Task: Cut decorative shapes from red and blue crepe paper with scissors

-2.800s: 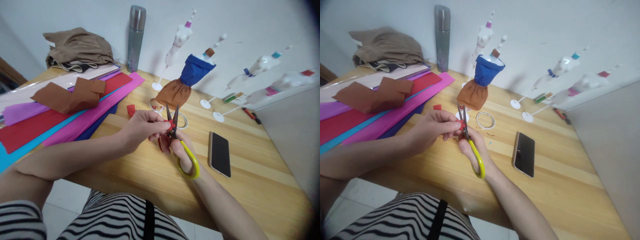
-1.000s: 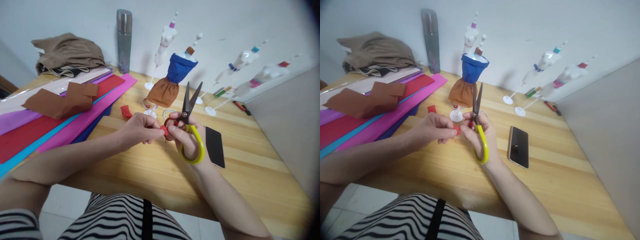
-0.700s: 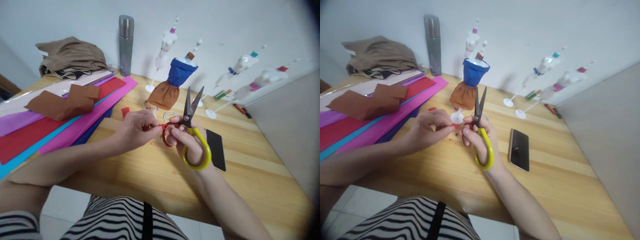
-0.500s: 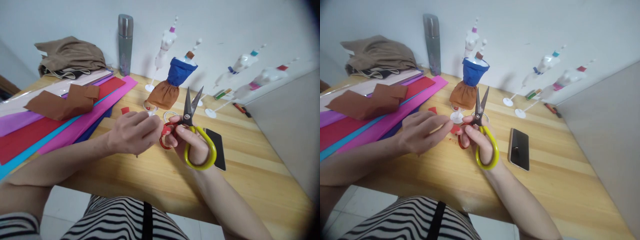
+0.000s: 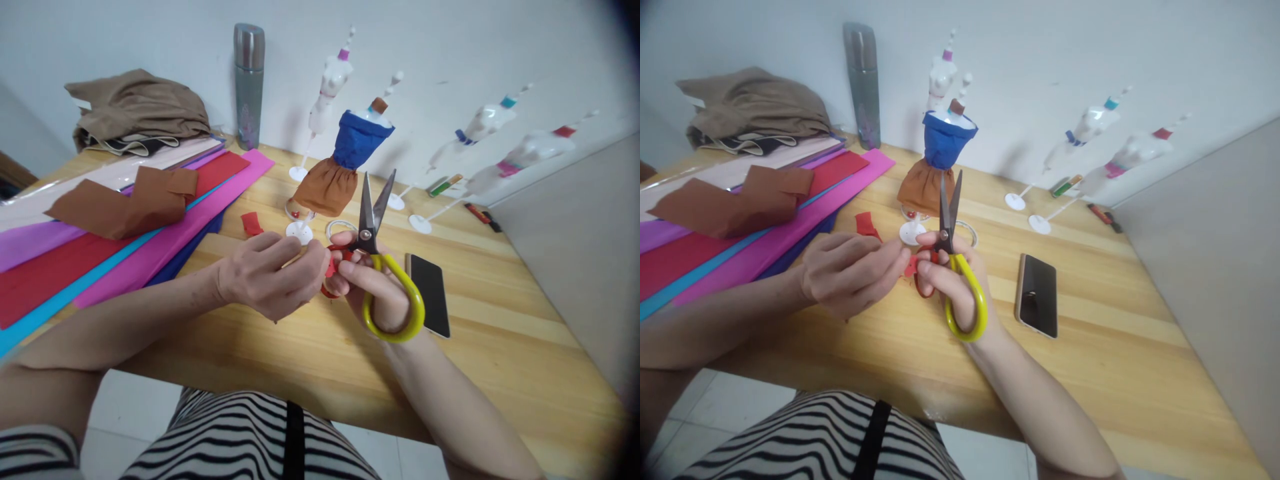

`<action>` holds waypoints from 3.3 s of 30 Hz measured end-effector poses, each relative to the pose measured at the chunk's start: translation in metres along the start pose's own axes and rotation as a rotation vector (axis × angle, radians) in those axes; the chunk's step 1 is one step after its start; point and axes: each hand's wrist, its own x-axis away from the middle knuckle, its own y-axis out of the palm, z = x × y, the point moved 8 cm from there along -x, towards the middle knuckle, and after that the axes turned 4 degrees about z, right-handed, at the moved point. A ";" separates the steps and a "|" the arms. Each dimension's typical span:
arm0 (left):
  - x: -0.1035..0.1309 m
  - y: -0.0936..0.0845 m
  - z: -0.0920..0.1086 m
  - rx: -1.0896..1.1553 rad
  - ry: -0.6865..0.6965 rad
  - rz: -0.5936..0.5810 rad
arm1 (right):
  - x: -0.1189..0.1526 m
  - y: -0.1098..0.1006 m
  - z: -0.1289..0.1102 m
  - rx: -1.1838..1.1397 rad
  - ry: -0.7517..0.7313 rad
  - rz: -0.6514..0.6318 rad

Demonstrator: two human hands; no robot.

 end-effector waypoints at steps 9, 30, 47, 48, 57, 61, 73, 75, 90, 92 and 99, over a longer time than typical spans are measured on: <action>0.003 0.004 -0.005 0.007 0.003 -0.007 | 0.000 -0.003 0.003 0.061 -0.012 0.009; 0.012 0.041 -0.045 0.842 -0.772 0.048 | 0.002 -0.011 -0.020 0.362 -0.295 0.163; 0.012 0.036 -0.041 0.856 -0.816 0.108 | -0.002 -0.018 -0.010 0.288 -0.238 0.160; 0.012 0.037 -0.041 0.862 -0.822 0.104 | -0.002 -0.018 -0.009 0.280 -0.230 0.166; 0.018 0.056 -0.048 1.121 -0.823 0.019 | 0.000 -0.016 -0.012 0.266 -0.214 0.184; 0.018 0.051 -0.045 1.125 -0.781 0.064 | 0.002 -0.014 -0.015 0.249 -0.221 0.172; 0.016 0.052 -0.044 1.042 -0.778 0.134 | 0.001 -0.011 -0.016 0.283 -0.300 0.126; 0.017 0.052 -0.044 1.038 -0.792 0.144 | 0.001 -0.012 -0.013 0.274 -0.291 0.118; 0.009 0.033 -0.048 1.212 -0.695 0.155 | 0.006 0.007 0.015 0.251 -0.154 -0.246; 0.010 0.037 -0.047 1.235 -0.696 0.132 | 0.007 0.009 0.016 0.241 -0.145 -0.238; 0.017 0.046 -0.045 1.336 -0.791 0.210 | 0.009 0.010 0.028 0.258 -0.127 -0.209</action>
